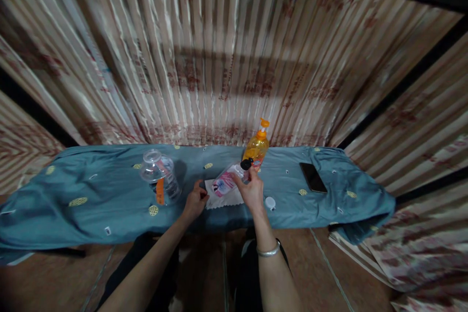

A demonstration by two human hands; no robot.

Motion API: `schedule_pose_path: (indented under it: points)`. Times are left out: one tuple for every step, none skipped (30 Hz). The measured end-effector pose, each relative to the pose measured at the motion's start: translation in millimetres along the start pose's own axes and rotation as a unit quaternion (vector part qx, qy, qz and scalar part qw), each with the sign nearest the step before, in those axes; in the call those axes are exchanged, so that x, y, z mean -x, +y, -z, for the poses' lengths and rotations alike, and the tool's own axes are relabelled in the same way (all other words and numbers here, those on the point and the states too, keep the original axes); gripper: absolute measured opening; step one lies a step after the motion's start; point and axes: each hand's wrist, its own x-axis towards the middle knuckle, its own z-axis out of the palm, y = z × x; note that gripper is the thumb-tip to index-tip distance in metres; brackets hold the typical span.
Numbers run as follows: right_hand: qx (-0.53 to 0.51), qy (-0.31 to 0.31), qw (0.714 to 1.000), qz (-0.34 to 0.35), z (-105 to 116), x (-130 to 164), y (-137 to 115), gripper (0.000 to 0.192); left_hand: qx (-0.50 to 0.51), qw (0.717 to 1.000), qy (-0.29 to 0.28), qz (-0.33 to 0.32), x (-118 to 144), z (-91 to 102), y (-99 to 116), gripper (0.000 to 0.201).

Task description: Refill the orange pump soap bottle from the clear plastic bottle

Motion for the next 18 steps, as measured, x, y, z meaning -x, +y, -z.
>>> schedule_pose_path:
  points:
    - [-0.011,0.001,1.000,-0.006,1.1,0.2,2.2,0.053,0.004,1.000,0.008,-0.001,-1.2,1.8,-1.2,0.032]
    - [-0.020,0.000,1.000,-0.012,2.1,0.2,3.9,0.052,0.009,1.000,0.018,-0.002,-2.0,4.4,-2.8,0.032]
    - [-0.028,0.000,1.000,-0.015,3.1,0.0,5.1,0.052,0.013,1.000,0.028,-0.003,-2.5,7.6,-4.9,0.031]
    - [-0.033,-0.001,0.999,-0.016,4.0,-0.1,5.8,0.052,0.018,0.999,0.038,-0.004,-2.7,11.4,-7.2,0.031]
    - [-0.036,-0.002,0.999,-0.014,4.6,-0.1,5.9,0.052,0.024,0.999,0.046,-0.006,-2.3,15.5,-9.5,0.032]
    - [-0.035,-0.004,0.999,-0.009,5.1,0.1,5.5,0.053,0.029,0.998,0.053,-0.009,-1.3,19.5,-11.6,0.035]
    - [-0.032,-0.006,0.999,-0.003,5.1,0.5,4.5,0.053,0.035,0.998,0.059,-0.013,0.4,23.2,-13.2,0.042]
    - [-0.026,-0.009,1.000,0.004,4.7,1.0,2.9,0.052,0.041,0.997,0.066,-0.017,2.8,26.4,-14.1,0.049]
    - [-0.017,-0.012,1.000,0.013,3.7,1.6,0.6,0.052,0.047,0.996,0.072,-0.023,5.9,28.8,-14.1,0.055]
    - [-0.006,-0.015,1.000,0.024,2.0,2.1,-2.4,0.052,0.054,0.995,0.077,-0.030,9.6,30.3,-13.0,0.060]
    - [0.005,-0.017,0.999,0.037,-0.3,2.5,-6.1,0.052,0.060,0.994,0.080,-0.038,13.6,30.8,-10.9,0.062]
    - [0.014,-0.019,0.998,0.053,-3.3,2.4,-10.4,0.052,0.068,0.993,0.080,-0.047,17.5,30.1,-7.9,0.064]
    - [0.018,-0.024,0.997,0.070,-7.0,2.0,-15.3,0.052,0.077,0.993,0.075,-0.056,21.0,28.4,-4.0,0.068]
    - [0.018,-0.032,0.996,0.086,-11.2,1.1,-20.6,0.053,0.087,0.992,0.068,-0.066,23.6,25.7,0.6,0.073]
    - [0.016,-0.046,0.994,0.099,-15.7,-0.1,-26.1,0.052,0.098,0.990,0.061,-0.075,24.9,22.4,5.8,0.079]
    - [0.013,-0.066,0.992,0.109,-20.2,-1.6,-31.5,0.051,0.108,0.989,0.056,-0.082,24.7,18.7,11.2,0.086]
    - [0.010,-0.091,0.989,0.115,-24.6,-3.2,-36.7,0.050,0.118,0.988,0.052,-0.088,23.0,15.0,16.7,0.094]
    - [0.008,-0.118,0.986,0.120,-28.6,-4.8,-41.3,0.048,0.128,0.986,0.049,-0.092,20.0,11.6,22.1,0.102]
